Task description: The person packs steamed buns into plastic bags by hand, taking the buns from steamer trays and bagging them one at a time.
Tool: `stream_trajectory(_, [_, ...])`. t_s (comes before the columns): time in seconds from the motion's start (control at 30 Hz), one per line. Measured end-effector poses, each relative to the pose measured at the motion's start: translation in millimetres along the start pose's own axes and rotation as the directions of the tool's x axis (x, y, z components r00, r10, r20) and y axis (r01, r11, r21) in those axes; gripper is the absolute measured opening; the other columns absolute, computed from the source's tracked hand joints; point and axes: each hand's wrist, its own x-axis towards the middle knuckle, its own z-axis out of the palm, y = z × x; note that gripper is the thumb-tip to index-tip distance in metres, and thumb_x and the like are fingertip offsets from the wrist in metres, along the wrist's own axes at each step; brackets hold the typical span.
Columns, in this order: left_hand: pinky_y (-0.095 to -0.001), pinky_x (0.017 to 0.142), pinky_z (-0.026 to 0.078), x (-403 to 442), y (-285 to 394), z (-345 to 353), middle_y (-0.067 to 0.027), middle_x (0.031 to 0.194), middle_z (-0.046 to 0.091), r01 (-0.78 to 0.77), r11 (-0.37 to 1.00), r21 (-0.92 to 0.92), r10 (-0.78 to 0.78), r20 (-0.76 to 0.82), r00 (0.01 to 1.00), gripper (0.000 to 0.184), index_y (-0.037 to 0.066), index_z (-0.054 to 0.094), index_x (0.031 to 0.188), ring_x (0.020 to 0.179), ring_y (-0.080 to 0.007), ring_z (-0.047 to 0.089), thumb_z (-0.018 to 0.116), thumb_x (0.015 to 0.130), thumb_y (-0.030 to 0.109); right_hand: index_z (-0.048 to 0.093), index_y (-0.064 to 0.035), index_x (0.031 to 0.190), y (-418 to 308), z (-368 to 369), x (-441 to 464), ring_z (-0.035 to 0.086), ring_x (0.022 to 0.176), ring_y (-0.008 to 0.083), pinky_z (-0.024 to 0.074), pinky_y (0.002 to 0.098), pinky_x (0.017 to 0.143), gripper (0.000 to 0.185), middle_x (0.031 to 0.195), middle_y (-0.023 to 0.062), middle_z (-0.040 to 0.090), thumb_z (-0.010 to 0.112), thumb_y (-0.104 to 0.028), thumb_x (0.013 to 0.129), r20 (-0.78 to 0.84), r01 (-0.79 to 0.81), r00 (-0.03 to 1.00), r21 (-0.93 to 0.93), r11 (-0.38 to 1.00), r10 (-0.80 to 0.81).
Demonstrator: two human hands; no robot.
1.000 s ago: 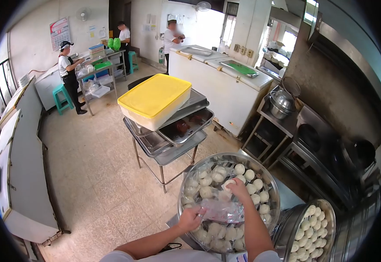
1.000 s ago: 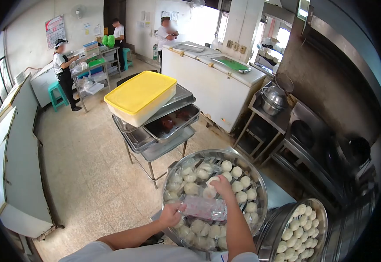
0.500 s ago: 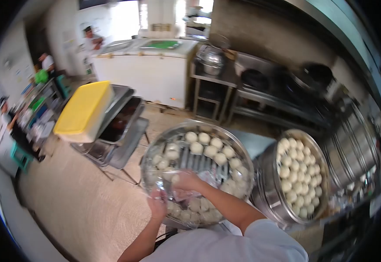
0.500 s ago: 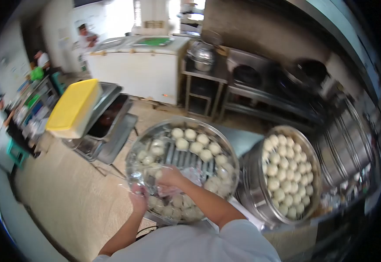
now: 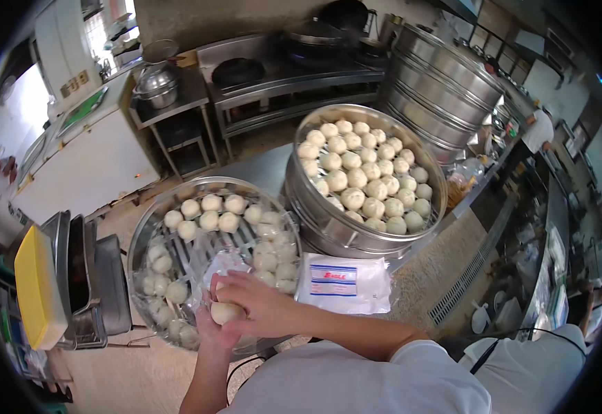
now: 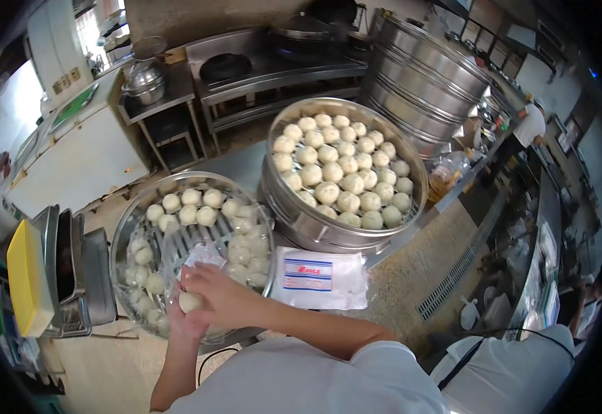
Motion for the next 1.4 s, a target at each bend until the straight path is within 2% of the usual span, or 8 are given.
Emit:
stream_trajectory(0.13, [-0.0550,0.077,0.060,26.2,-44.6,15.6,-0.0103,0.126,0.067,0.157,0.987,-0.019,-0.154,0.113,0.982,0.041,0.030,0.061,0.138,0.109,-0.0374,0.066,0.045,0.106,0.050,0.065,-0.0006,0.124,46.1,-143.5,-42.5,0.065,0.116,0.0391,0.0525,0.0445,0.100,0.046,0.125,0.0228,0.067,0.079,-0.023,0.086,-0.385,-0.166,0.918,-0.153,0.974,0.096])
stream_trajectory(0.2, [-0.0549,0.071,0.061,37.1,-71.6,28.4,-0.0116,0.127,0.066,0.164,0.986,-0.013,-0.162,0.090,0.983,0.040,0.031,0.061,0.137,0.109,-0.0388,0.066,0.043,0.107,0.050,0.068,0.0015,0.120,75.8,-220.7,-67.1,0.069,0.107,0.0379,0.0550,0.0414,0.092,0.041,0.117,0.0247,0.070,0.076,-0.023,0.089,-0.534,-0.574,0.704,-0.038,0.818,0.468])
stream_trajectory(0.3, [-0.0560,0.071,0.060,54.6,-113.8,52.9,-0.0136,0.127,0.066,0.173,0.985,-0.010,-0.170,0.148,0.974,0.042,0.032,0.062,0.137,0.110,-0.0394,0.066,0.040,0.108,0.052,0.071,0.0053,0.111,130.5,-315.9,-108.9,0.072,0.095,0.0401,0.0564,0.0436,0.086,0.031,0.101,0.0263,0.073,0.066,-0.016,0.089,-0.320,-0.749,0.660,-0.211,0.628,0.680])
stream_trajectory(0.63, [-0.0560,0.070,0.059,86.0,-201.0,99.7,-0.0139,0.126,0.067,0.197,0.978,0.067,-0.199,0.025,0.980,0.047,0.032,0.066,0.133,0.105,-0.0419,0.066,0.035,0.108,0.057,0.061,-0.0006,0.131,178.1,-302.4,-132.2,0.064,0.105,0.0441,0.0538,0.0485,0.090,0.053,0.118,0.0252,0.059,0.073,-0.028,0.086,0.193,-0.514,0.762,-0.399,0.759,0.618])
stream_trajectory(0.73, [-0.0575,0.071,0.060,92.1,-212.1,90.3,-0.0112,0.131,0.066,0.147,0.978,0.151,-0.157,0.057,0.986,0.051,0.028,0.062,0.136,0.111,-0.0409,0.065,0.063,0.095,0.057,0.062,-0.0003,0.123,185.3,-303.4,-132.1,0.064,0.104,0.0427,0.0538,0.0487,0.089,0.047,0.115,0.0241,0.059,0.074,-0.025,0.085,0.245,-0.508,0.738,-0.411,0.757,0.629])
stream_trajectory(0.97, [-0.0594,0.074,0.061,100.6,-218.2,89.8,-0.0084,0.135,0.064,0.107,0.980,0.167,-0.125,0.096,0.988,0.067,0.026,0.059,0.140,0.115,-0.0365,0.065,0.079,0.082,0.051,0.060,0.0029,0.116,190.5,-305.6,-141.3,0.066,0.098,0.0429,0.0557,0.0480,0.085,0.045,0.109,0.0245,0.062,0.077,-0.017,0.078,0.210,-0.320,0.883,-0.386,0.865,0.421])
stream_trajectory(1.17, [-0.0592,0.074,0.061,97.6,-210.3,93.1,-0.0085,0.133,0.065,0.062,0.980,0.189,-0.075,0.065,0.995,0.055,0.025,0.060,0.139,0.114,-0.0359,0.066,0.067,0.092,0.054,0.063,-0.0024,0.121,192.7,-319.3,-133.3,0.070,0.089,0.0334,0.0558,0.0444,0.082,0.044,0.093,0.0198,0.070,0.076,-0.022,0.083,0.259,-0.434,0.835,-0.231,0.871,0.485])
stream_trajectory(1.4, [-0.0529,0.070,0.060,86.5,-202.5,100.7,-0.0121,0.125,0.066,0.002,0.992,0.128,-0.006,0.034,0.999,0.044,0.027,0.062,0.136,0.106,-0.0380,0.065,0.050,0.103,0.055,0.065,-0.0038,0.128,196.5,-368.2,-111.9,0.064,0.088,0.0154,0.0593,0.0295,0.066,0.045,0.108,0.0049,0.065,0.055,-0.042,0.107,0.139,-0.644,0.713,0.517,0.564,0.687])
